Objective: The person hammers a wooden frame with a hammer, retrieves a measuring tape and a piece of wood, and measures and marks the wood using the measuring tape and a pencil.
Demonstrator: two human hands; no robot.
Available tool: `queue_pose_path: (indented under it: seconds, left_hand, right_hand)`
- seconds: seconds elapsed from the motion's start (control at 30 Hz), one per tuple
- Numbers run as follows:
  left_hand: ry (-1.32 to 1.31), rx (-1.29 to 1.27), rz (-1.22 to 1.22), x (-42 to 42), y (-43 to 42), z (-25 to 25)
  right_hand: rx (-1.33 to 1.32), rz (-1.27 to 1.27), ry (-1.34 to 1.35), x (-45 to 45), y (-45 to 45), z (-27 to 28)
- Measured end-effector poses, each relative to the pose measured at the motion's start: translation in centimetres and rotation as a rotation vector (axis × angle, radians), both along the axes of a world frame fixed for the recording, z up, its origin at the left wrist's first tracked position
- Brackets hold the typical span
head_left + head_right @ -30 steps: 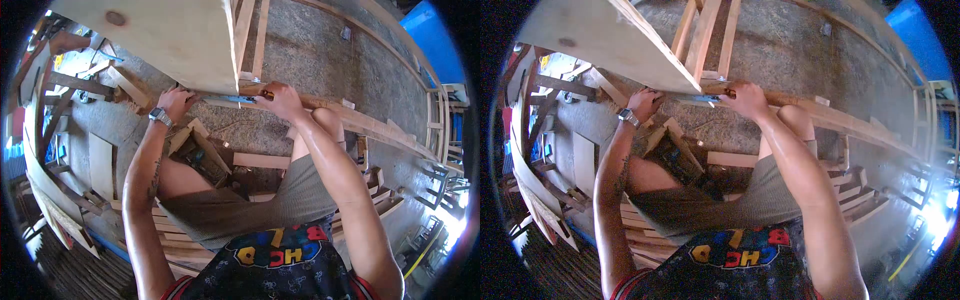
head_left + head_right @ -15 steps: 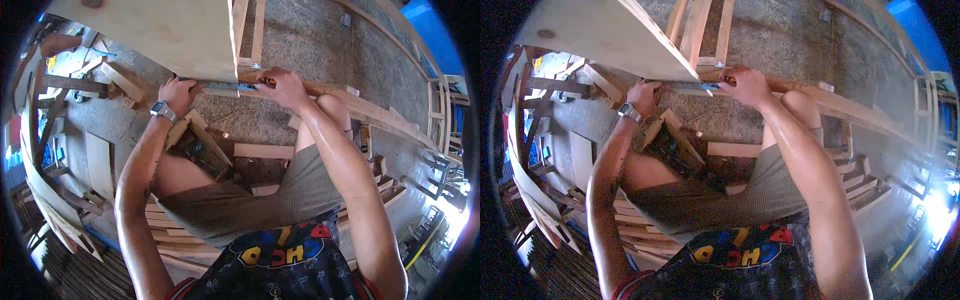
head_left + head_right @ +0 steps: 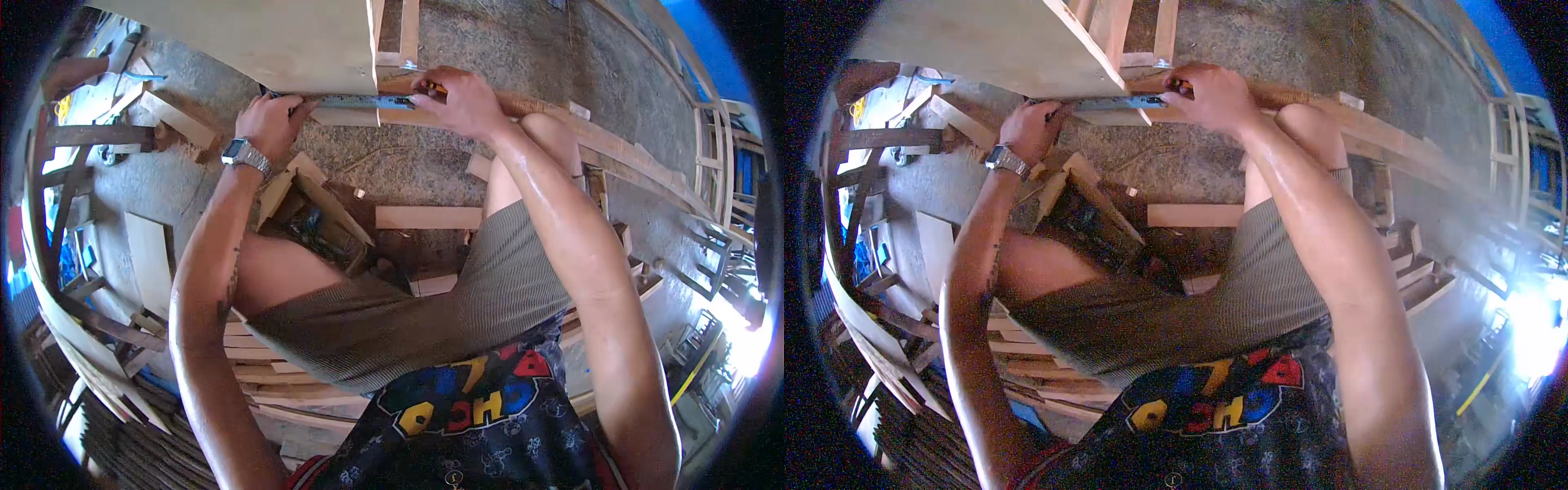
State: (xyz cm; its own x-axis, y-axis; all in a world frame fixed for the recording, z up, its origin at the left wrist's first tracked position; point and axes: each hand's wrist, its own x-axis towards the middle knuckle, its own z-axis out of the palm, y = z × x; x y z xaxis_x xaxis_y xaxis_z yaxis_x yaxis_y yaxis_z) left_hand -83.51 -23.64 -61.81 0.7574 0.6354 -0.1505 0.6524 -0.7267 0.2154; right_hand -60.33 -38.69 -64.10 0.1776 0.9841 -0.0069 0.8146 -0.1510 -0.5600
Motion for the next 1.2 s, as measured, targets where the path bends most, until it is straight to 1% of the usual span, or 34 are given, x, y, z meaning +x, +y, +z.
queue_pose_path:
  seconds: [0.13,0.23,0.3,0.37,0.57,0.67,0.8,0.93,1.1,1.2]
  left_hand:
    - [-0.015,0.036,-0.037,-0.3,-0.1,-0.2]
    - [0.004,0.023,-0.022,-0.3,-0.2,-0.1]
    - [0.014,0.017,-0.017,-0.2,-0.3,-0.1]
    - [0.010,0.025,-0.013,-0.3,-0.3,-0.1]
    - [0.013,0.037,0.007,-0.4,-0.5,0.1]
    - [-0.034,0.053,-0.026,-0.7,-0.4,0.0]
    - [-0.057,0.064,-0.009,-0.8,-0.8,0.2]
    - [0.037,0.032,0.019,-0.5,-1.3,1.3]
    - [0.040,0.027,0.025,-0.7,-1.3,0.9]
    - [-0.017,0.045,0.027,-0.8,-1.3,0.7]
  right_hand:
    - [-0.026,-0.064,-0.005,-0.3,-0.2,0.4]
    - [0.061,-0.099,-0.021,-0.1,-0.3,0.0]
    - [0.061,-0.105,0.004,0.0,-0.5,-0.1]
    - [0.064,-0.110,0.051,0.0,-0.6,0.1]
    - [0.050,-0.103,0.029,0.0,-0.8,0.5]
    - [0.031,-0.086,0.026,-0.1,-0.8,1.1]
    - [0.013,-0.095,0.039,-0.2,-1.1,1.6]
    - [-0.012,-0.090,0.034,-0.1,-1.3,1.7]
    - [-0.006,-0.078,0.002,-0.3,-1.5,2.1]
    - [-0.033,-0.097,0.003,-0.4,-1.6,2.6]
